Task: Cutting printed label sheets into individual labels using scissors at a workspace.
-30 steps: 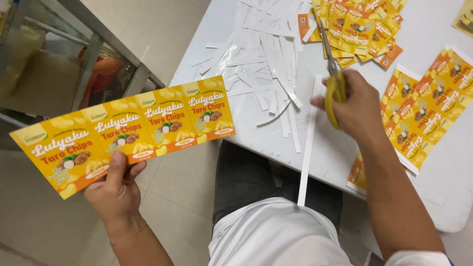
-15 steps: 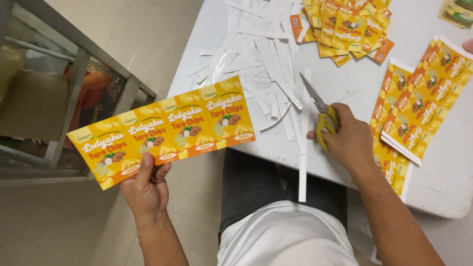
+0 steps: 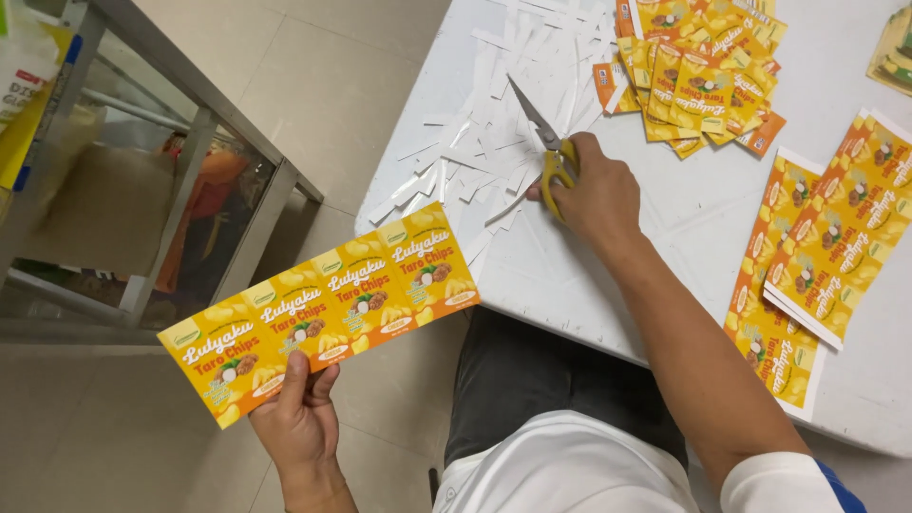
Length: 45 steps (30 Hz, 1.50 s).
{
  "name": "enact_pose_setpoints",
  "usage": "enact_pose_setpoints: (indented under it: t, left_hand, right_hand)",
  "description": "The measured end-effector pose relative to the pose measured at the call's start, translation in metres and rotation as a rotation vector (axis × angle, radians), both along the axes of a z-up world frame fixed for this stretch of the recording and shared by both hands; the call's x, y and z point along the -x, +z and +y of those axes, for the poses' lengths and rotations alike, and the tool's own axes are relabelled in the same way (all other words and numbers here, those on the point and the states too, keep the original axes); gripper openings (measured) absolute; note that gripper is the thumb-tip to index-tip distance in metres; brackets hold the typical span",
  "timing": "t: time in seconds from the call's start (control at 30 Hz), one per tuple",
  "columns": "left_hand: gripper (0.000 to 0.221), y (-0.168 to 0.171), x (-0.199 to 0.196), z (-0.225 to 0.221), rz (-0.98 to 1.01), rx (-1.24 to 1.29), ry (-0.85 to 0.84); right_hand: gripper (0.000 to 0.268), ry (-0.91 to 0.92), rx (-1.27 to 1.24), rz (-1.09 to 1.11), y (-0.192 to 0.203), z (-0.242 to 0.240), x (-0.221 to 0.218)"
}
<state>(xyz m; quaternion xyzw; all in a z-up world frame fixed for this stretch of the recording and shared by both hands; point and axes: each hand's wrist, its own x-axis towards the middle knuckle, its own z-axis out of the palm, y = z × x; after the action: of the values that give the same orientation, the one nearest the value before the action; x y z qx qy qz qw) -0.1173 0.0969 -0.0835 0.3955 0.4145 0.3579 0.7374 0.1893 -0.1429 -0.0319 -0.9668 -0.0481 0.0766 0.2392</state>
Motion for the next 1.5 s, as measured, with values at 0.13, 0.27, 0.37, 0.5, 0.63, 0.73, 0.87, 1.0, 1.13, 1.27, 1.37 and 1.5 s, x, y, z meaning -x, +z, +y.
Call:
enact_pose_setpoints:
  t: [0.13,0.27,0.37,0.5,0.63,0.73,0.87,1.0,1.13,1.27,1.37,1.5]
  left_hand:
    - [0.067,0.009,-0.001,-0.004,0.018,-0.035,-0.020]
    - [0.068,0.009,-0.007,-0.006,0.031,-0.044,-0.027]
    - [0.069,0.007,-0.014,-0.011,0.042,-0.048,-0.062]
    - [0.068,0.011,-0.037,-0.028,0.031,-0.030,-0.146]
    - [0.062,0.033,-0.077,-0.066,0.030,0.002,-0.268]
    - [0.060,0.049,-0.104,-0.097,0.033,0.013,-0.381]
    - [0.050,0.060,-0.138,-0.138,0.077,0.069,-0.437]
    - [0.058,0.052,-0.160,-0.171,-0.038,-0.026,-0.634]
    - [0.031,0.067,-0.192,-0.215,0.067,0.049,-0.724]
    - [0.029,0.093,-0.220,-0.244,0.313,0.155,-0.783]
    - [0.028,0.086,-0.235,-0.259,0.262,0.154,-0.826]
    - [0.027,0.082,-0.251,-0.273,0.152,0.125,-0.903]
  right_hand:
    - [0.057,-0.016,0.010,0.059,0.030,-0.026,0.045]
    - [0.055,-0.200,-0.265,0.231,0.058,-0.062,0.082]
    - [0.051,-0.281,-0.479,0.322,0.043,-0.100,0.095]
    - [0.036,-0.385,-0.858,0.398,0.009,-0.145,0.106]
    - [0.041,-0.340,-0.959,0.397,0.003,-0.156,0.107]
    - [0.041,-0.315,-1.023,0.411,0.000,-0.164,0.103]
    - [0.041,-0.409,-1.083,0.296,0.007,-0.177,0.092]
    - [0.039,-0.477,-1.198,0.199,0.021,-0.197,0.079]
    - [0.039,-0.498,-1.195,0.150,0.035,-0.220,0.072]
    - [0.041,-0.550,-1.199,0.081,0.033,-0.248,0.065]
    - [0.037,-0.549,-1.216,0.025,0.032,-0.264,0.060]
    - [0.036,-0.515,-1.172,-0.036,0.026,-0.280,0.051]
